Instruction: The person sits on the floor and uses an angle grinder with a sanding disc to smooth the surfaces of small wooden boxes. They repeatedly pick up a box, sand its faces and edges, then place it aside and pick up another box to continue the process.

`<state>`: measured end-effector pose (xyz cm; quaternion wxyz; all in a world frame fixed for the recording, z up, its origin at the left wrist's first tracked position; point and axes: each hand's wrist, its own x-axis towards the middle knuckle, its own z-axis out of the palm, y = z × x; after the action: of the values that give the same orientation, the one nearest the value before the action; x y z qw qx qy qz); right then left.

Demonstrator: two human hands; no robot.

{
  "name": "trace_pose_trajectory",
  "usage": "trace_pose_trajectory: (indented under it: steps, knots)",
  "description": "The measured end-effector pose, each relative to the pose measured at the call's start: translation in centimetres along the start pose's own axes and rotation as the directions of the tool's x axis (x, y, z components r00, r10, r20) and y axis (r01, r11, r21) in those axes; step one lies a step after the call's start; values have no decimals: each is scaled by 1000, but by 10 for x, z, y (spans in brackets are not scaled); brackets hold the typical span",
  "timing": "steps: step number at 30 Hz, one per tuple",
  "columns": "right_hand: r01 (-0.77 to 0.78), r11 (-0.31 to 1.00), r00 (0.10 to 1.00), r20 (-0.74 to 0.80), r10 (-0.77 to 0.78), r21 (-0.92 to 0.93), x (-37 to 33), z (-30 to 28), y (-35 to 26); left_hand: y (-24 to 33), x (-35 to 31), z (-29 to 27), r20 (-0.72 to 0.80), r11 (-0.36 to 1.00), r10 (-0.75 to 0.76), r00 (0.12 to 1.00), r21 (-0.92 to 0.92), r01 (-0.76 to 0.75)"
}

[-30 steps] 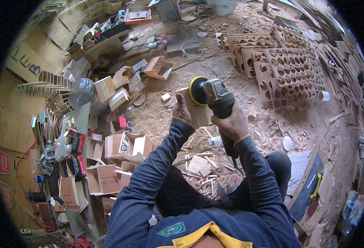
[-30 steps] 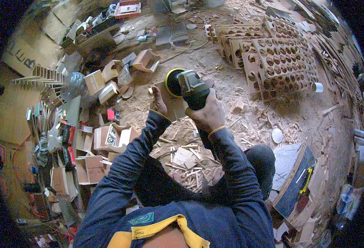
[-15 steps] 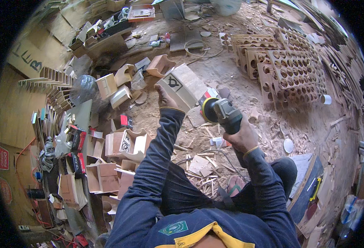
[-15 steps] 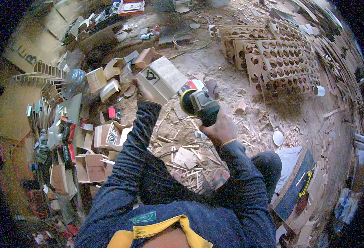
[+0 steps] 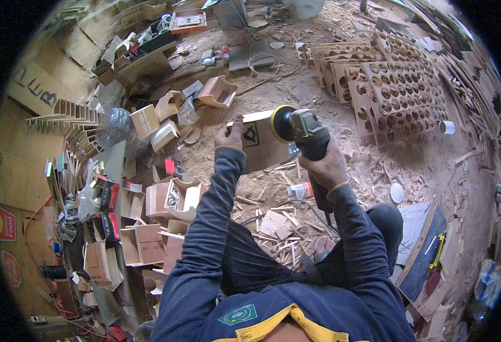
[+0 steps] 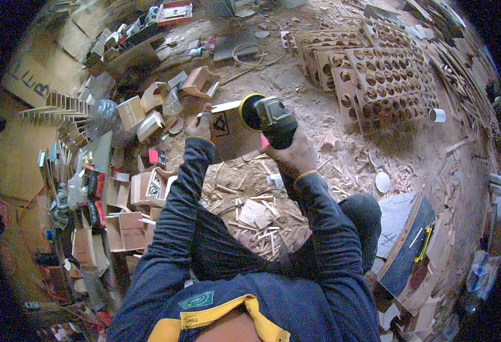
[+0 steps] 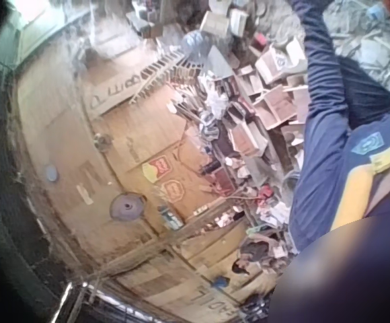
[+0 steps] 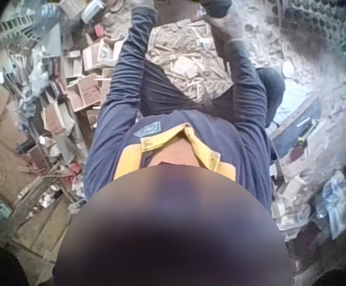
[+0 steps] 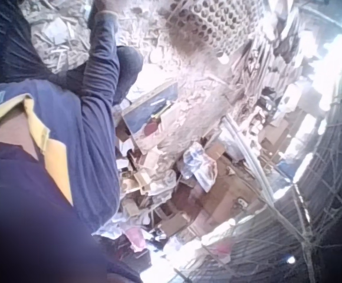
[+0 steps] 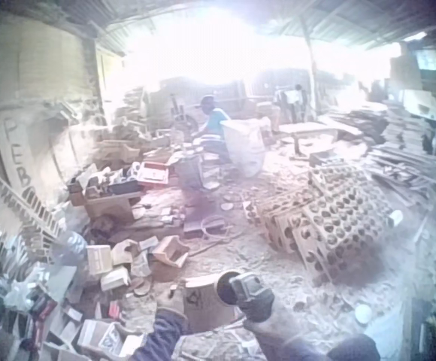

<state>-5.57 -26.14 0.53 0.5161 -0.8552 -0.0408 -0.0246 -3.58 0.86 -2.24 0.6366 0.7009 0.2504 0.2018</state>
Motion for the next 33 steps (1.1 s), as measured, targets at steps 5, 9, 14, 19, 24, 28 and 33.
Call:
trace_pose_trajectory:
  steps: [5, 9, 14, 19, 24, 28, 33]
  knots:
    - [-3, 998, 1000, 16, 4, -59, -6, 5, -17, 3, -17, 20, -57, 949, -12, 998, 313, 29]
    - [-91, 977, 994, 37, 100, -190, -8, 1, -17, 5, -17, 24, -132, 953, -20, 991, 298, 59]
    - [-130, 982, 991, -40, 126, -138, 11, -8, 8, 1, -10, 11, -131, 945, 0, 991, 323, 42]
    - [-183, 983, 977, -119, 178, -26, 20, -13, 25, -6, 0, -1, -67, 992, 53, 996, 117, -45]
    - [-28, 998, 999, 17, 27, 52, 5, -10, 0, -5, -1, 8, 14, 946, 317, 948, -72, -316]
    - [-24, 996, 992, 123, 34, -83, -8, -9, -23, 2, -8, 8, 81, 919, 380, 921, -143, -367]
    - [-91, 983, 990, 91, 106, -158, 3, -12, -9, 11, -9, -4, 90, 892, 441, 893, -152, -425]
